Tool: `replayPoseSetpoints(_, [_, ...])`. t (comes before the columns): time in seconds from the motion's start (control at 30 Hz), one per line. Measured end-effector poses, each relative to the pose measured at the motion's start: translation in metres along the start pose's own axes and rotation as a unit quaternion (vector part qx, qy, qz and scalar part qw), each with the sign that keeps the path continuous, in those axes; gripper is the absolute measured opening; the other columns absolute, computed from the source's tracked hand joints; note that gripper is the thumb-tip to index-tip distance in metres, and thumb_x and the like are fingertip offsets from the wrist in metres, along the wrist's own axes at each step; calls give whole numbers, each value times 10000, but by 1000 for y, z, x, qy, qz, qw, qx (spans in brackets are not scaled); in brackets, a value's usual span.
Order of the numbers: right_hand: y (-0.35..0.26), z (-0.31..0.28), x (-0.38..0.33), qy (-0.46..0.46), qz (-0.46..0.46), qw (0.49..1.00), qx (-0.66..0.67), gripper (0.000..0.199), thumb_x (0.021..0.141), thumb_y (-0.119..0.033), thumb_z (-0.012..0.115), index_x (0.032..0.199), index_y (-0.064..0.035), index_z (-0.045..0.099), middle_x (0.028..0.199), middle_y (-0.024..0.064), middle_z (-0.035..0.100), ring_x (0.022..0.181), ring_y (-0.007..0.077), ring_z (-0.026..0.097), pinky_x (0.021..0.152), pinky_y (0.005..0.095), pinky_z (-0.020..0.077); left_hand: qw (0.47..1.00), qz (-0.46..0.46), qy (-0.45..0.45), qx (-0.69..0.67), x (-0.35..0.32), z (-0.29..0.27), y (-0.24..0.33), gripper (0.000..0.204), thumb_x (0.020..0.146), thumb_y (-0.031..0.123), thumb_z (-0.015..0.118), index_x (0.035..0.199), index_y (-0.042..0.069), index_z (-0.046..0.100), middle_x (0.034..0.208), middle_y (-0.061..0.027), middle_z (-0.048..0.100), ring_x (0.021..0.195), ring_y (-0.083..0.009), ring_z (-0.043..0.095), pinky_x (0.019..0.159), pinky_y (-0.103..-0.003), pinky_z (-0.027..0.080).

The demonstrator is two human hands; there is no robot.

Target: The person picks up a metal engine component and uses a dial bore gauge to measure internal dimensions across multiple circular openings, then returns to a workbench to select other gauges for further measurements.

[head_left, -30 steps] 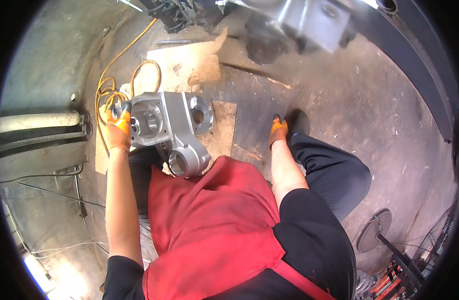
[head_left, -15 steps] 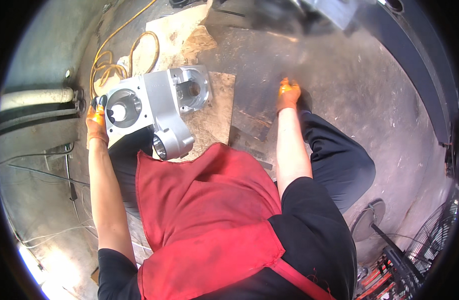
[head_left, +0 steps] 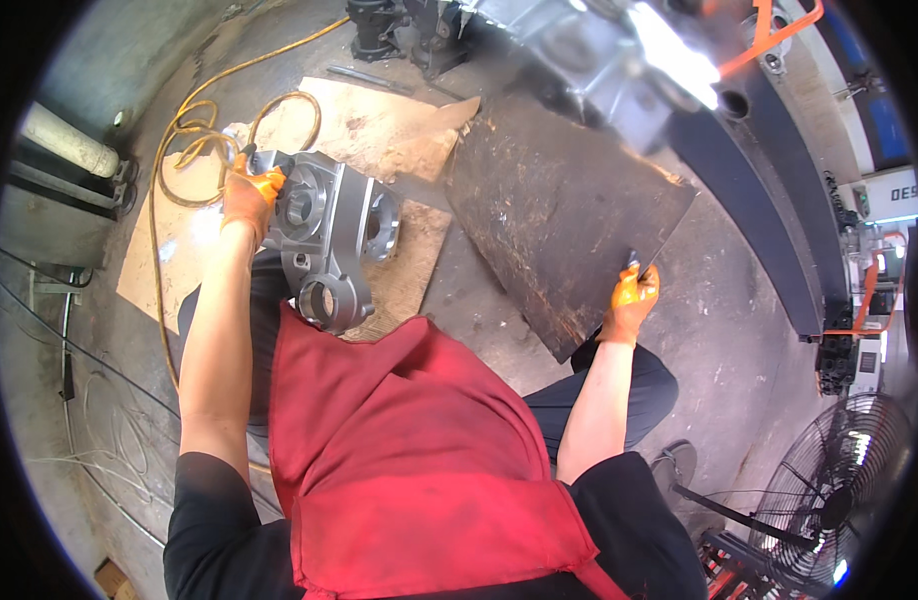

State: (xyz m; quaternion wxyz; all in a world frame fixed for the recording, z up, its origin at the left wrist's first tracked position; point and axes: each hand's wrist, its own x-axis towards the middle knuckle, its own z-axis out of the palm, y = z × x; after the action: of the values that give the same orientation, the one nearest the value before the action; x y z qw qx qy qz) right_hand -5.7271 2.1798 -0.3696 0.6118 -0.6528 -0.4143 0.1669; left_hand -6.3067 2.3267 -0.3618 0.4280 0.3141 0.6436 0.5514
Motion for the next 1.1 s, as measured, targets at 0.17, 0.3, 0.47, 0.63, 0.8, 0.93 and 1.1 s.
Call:
replayPoseSetpoints(0.17, [-69, -18, -38, -41, -131, 983, -121, 164, 939, -166, 660, 911, -8, 628, 806, 22, 552, 740, 129, 495, 673, 289, 411, 981, 45, 29, 188, -44, 37, 40, 825, 766, 109, 804, 1486, -40, 432, 846, -82, 671, 734, -117, 594, 681, -286, 492])
replayPoseSetpoints(0.3, [-102, -8, -61, -15, -141, 982, -123, 126, 940, -131, 651, 944, -5, 651, 802, 26, 557, 753, 134, 513, 700, 291, 426, 976, 5, 8, 216, -55, 34, 50, 819, 791, 71, 764, 1512, -30, 391, 811, -60, 651, 701, -106, 568, 622, -293, 473])
replayPoseSetpoints(0.47, [-36, 34, -72, 2, -9, 995, 96, 111, 961, -17, 611, 906, -95, 554, 772, -62, 491, 700, 49, 448, 625, 213, 373, 994, 24, 0, 104, -50, 10, 33, 834, 806, 21, 736, 1521, -80, 320, 820, -31, 595, 682, -85, 523, 606, -256, 444])
replayPoseSetpoints(0.63, [3, 110, -47, -10, 63, 990, 123, 292, 969, -56, 633, 771, -129, 432, 696, -84, 423, 601, 29, 376, 523, 220, 295, 993, 55, 28, 96, -69, 5, 45, 743, 804, -12, 669, 1450, -160, 334, 754, -5, 561, 659, -92, 483, 605, -255, 445])
replayPoseSetpoints(0.8, [49, 125, -26, 6, 127, 990, 62, 224, 996, -113, 615, 793, -147, 528, 717, -78, 474, 653, 46, 373, 573, 239, 305, 974, 64, 80, 202, -52, -20, 17, 823, 776, 63, 706, 1476, -140, 324, 791, -48, 615, 679, -135, 514, 641, -279, 467])
replayPoseSetpoints(0.93, [143, 100, -19, 46, 212, 969, 117, 187, 1031, -188, 581, 864, -109, 555, 787, -37, 528, 717, 70, 457, 599, 255, 376, 981, -1, 81, 174, -42, -18, 16, 888, 744, 108, 700, 1521, -88, 315, 747, -62, 633, 660, -165, 538, 657, -302, 482])
replayPoseSetpoints(1.1, [242, 105, -63, -11, 370, 863, -344, 525, 970, -439, 571, 1233, 9, 648, 1118, 203, 718, 995, 358, 686, 866, 426, 523, 951, 57, 89, 291, -50, 7, 33, 840, 743, 105, 707, 1458, -164, 359, 750, -102, 629, 681, -161, 564, 659, -304, 487])
